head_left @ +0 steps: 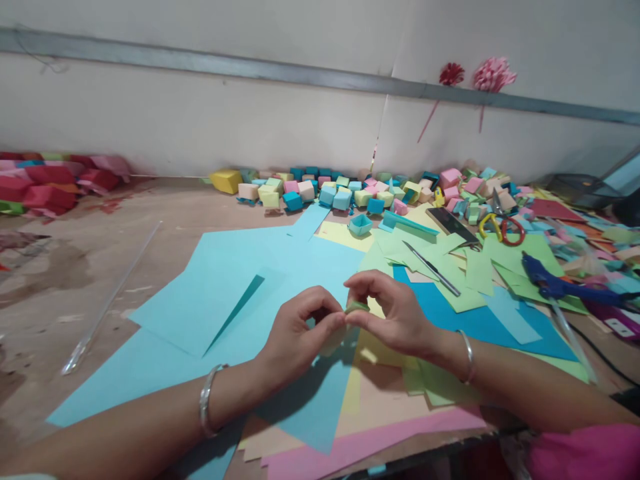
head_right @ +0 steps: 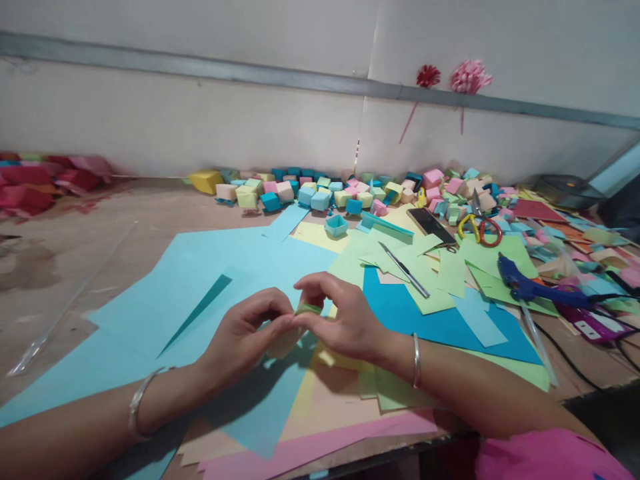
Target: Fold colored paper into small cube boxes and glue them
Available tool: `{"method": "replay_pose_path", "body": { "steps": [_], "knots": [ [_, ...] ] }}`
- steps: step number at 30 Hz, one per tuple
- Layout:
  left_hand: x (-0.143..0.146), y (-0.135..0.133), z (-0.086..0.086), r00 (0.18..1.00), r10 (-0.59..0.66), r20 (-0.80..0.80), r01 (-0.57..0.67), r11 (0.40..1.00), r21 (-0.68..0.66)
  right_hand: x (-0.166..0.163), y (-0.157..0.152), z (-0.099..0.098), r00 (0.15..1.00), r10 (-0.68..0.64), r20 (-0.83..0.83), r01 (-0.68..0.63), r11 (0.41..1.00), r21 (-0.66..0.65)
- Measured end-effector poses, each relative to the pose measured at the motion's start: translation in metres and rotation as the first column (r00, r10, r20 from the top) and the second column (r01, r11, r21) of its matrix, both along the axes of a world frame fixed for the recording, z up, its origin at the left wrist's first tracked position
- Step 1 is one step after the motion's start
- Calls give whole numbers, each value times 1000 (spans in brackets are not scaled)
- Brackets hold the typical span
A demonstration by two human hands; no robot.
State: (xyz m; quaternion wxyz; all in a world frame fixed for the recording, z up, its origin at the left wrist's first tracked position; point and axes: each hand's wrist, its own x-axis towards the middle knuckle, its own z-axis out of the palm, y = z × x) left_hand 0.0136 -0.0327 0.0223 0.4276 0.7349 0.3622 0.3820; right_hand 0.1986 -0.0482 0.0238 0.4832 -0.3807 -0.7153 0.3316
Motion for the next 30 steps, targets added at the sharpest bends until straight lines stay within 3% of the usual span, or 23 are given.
{"method": "replay_pose_path", "body": {
  "steps": [4,9,16,25,30],
  "knots": [
    [0,1,-1,992,104,76,-102,994,-32,0,6,-2,998,-14,54,15,1000,-18],
    [1,0,2,995,78,60,-77,997,-27,-1,7,-1,995,-35,94,36,999,-6],
    [-1,2,5,998,57,18,-59,992,113,-4,4,-1,992,-7,126,6,1000,12],
    [-1,0,7,996,82,22,-84,993,89,-3,2,2,990,34,140,-39,999,38],
    [-1,-2,7,998,45,39,-48,997,60,-3,0,2,995,-9,98,6,1000,26]
  ]
}}
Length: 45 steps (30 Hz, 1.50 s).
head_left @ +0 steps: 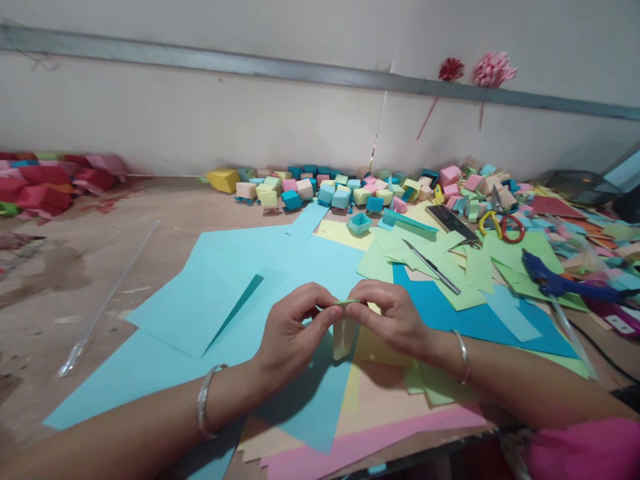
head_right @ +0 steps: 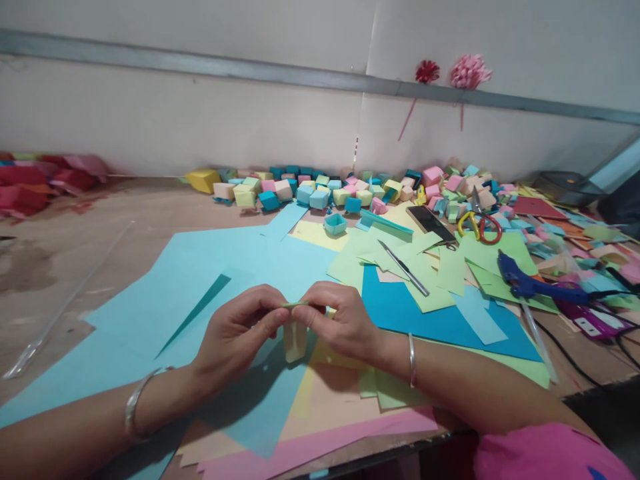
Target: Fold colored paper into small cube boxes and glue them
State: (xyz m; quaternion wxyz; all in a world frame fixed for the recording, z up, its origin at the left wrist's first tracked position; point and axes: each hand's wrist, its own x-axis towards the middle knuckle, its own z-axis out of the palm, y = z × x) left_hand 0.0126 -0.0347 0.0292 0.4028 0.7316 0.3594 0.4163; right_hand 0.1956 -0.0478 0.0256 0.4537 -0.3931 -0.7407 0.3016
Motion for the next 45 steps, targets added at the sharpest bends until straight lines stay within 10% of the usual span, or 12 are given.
{"method": "replay_pose_path", "body": {
  "steps": [10,23,32,37,41,45],
  "knots": [
    [1,3,0,1000,18,7,-17,993,-114,0,1,-1,999,-21,-44,14,987,-162],
    [2,2,1,999,-50,-17,47,986,-160,5,5,-1,990,-100,97,102,995,-15],
    [1,4,-7,978,61,-198,-45,996,83,7,11,0,982,-124,143,79,955,285],
    [-3,11,-4,936,345,-64,-295,873,389,10,15,-1,916,-350,-195,370,926,74],
    [-2,9,3,973,226,-43,-211,950,228,9,24,-10,806,-400,-436,301,911,-281],
    [3,9,-2,997,-13,-81,-7,971,-241,2,20,-13,776,-322,-542,162,933,-322]
  ]
}}
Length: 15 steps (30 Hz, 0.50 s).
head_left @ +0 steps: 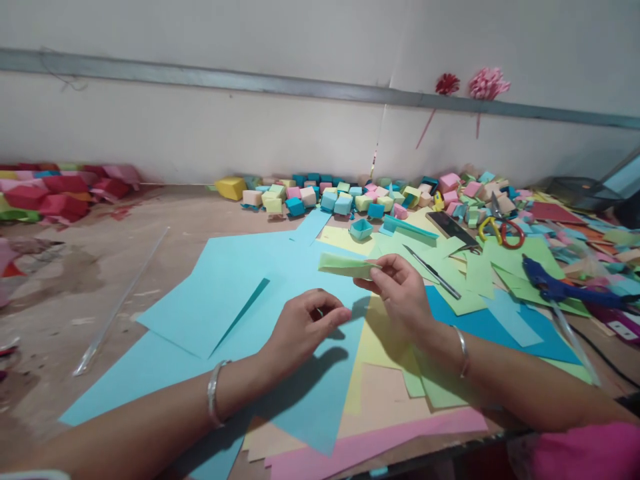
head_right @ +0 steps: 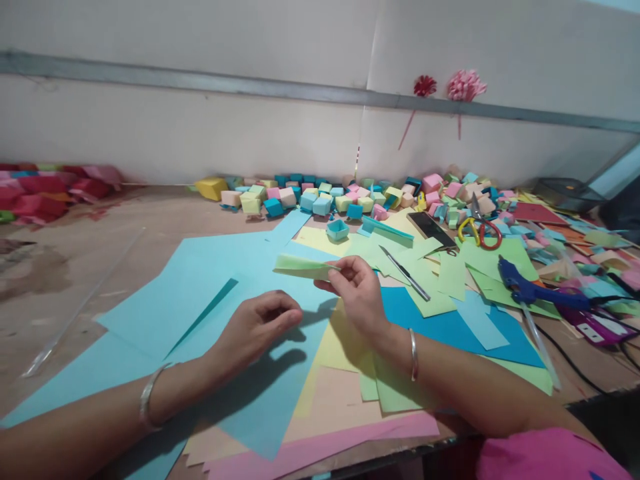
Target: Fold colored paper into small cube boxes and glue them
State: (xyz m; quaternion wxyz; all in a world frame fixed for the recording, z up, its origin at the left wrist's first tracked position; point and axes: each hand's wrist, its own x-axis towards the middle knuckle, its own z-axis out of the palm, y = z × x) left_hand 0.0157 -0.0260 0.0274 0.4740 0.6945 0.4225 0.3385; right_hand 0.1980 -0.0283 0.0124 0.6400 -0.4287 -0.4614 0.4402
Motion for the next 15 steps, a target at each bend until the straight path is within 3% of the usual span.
{"method": "replay_pose_path", "body": {
  "steps": [2,4,6,8,12,15],
  "knots": [
    [3,2,-5,996,-4,87,23,976,-216,-3,-6,1,996,61,61,-67,993,101],
    [4,5,-10,974,57,217,13,952,-306,-5,-11,2,978,84,192,-125,970,210],
    [4,7,-12,943,104,317,-2,952,-307,-7,-15,3,939,61,338,-156,952,262],
    [3,8,-13,930,112,350,-8,958,-286,-8,-18,2,890,47,454,-169,958,231],
    [-1,7,-13,951,41,307,26,977,-213,-11,-18,-2,804,93,587,-180,980,90],
    [-2,6,-11,971,41,237,-6,989,-150,-11,-16,-6,760,120,639,-201,978,56]
  ]
}}
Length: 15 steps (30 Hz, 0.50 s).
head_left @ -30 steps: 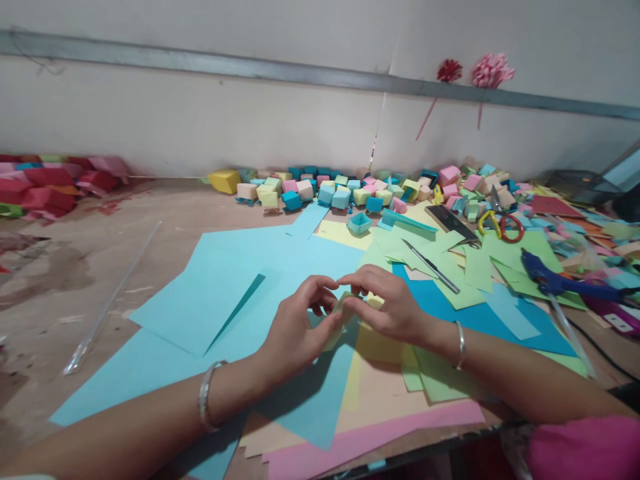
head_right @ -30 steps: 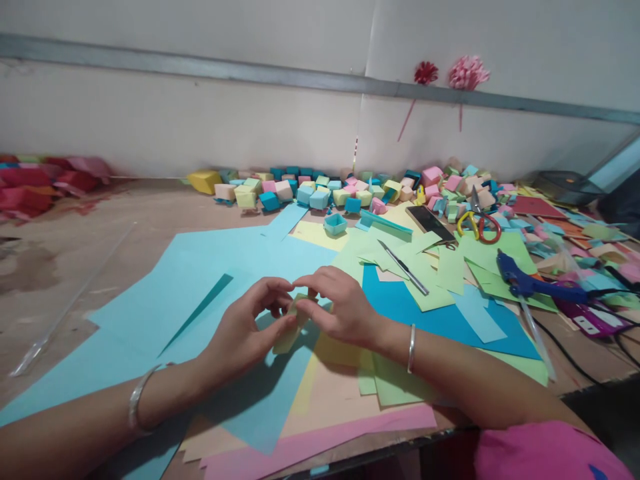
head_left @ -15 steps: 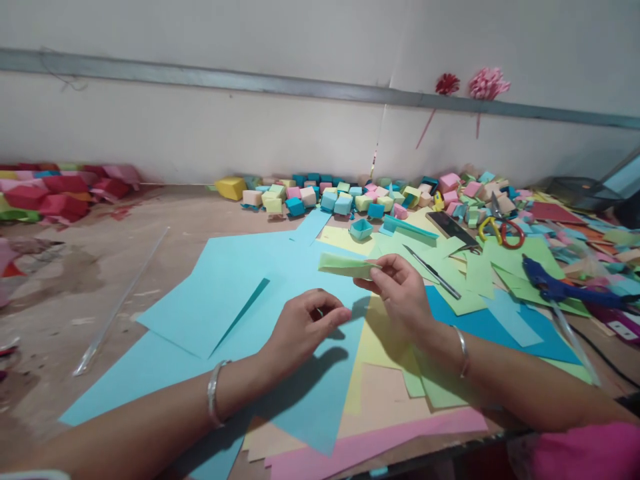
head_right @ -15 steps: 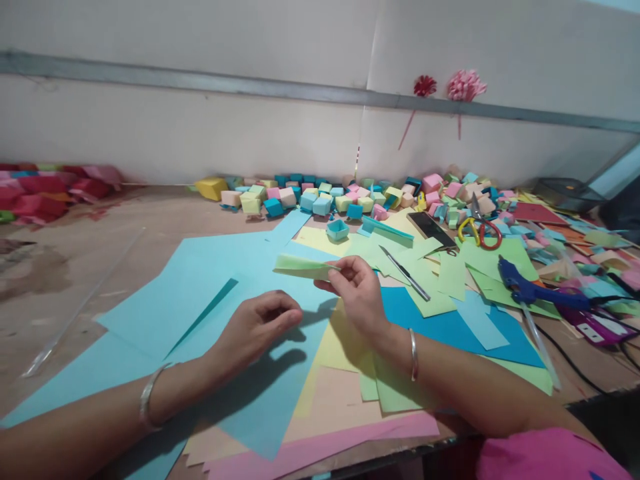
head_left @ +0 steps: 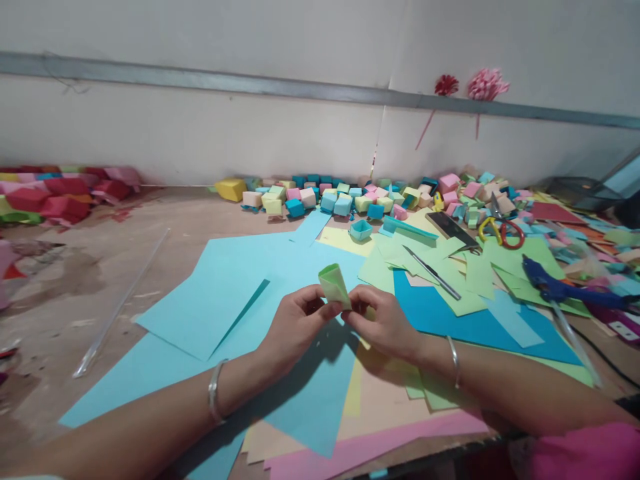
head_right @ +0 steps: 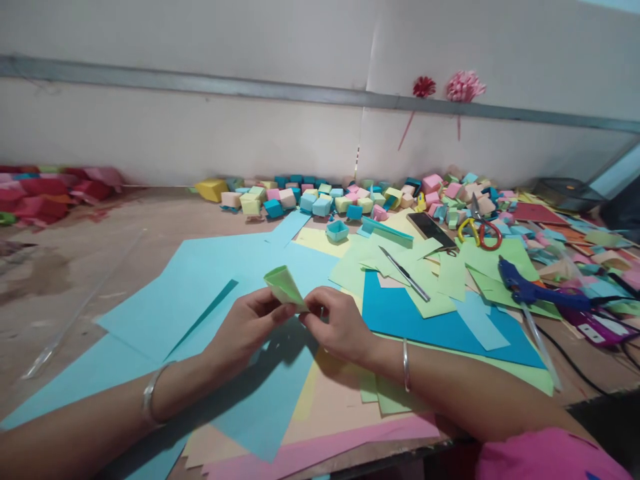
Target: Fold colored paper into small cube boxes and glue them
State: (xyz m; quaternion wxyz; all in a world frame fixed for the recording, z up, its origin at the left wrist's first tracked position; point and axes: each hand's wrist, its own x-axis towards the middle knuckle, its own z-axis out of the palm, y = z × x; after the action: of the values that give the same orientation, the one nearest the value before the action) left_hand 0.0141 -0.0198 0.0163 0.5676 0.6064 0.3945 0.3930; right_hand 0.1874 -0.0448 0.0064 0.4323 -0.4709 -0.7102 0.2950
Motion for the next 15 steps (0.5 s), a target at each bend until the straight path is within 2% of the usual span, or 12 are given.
{"method": "replay_pose_path", "body": {
  "steps": [4,8,10,12,15],
  "knots": [
    [0,0,0,989,85,-118,-68,988,140,4,3,1,998,5,61,-10,997,72],
    [-2,0,-2,977,88,-194,-21,946,324,10,3,11,998,-48,-48,57,976,209],
    [-2,0,-4,969,72,-238,22,929,370,13,1,18,994,-41,-97,71,942,328],
    [-3,0,-5,955,69,-290,58,911,409,15,0,25,998,4,-67,27,894,447],
    [-3,2,-5,933,90,-349,88,882,463,16,-1,34,999,26,38,-42,858,512]
  ]
}}
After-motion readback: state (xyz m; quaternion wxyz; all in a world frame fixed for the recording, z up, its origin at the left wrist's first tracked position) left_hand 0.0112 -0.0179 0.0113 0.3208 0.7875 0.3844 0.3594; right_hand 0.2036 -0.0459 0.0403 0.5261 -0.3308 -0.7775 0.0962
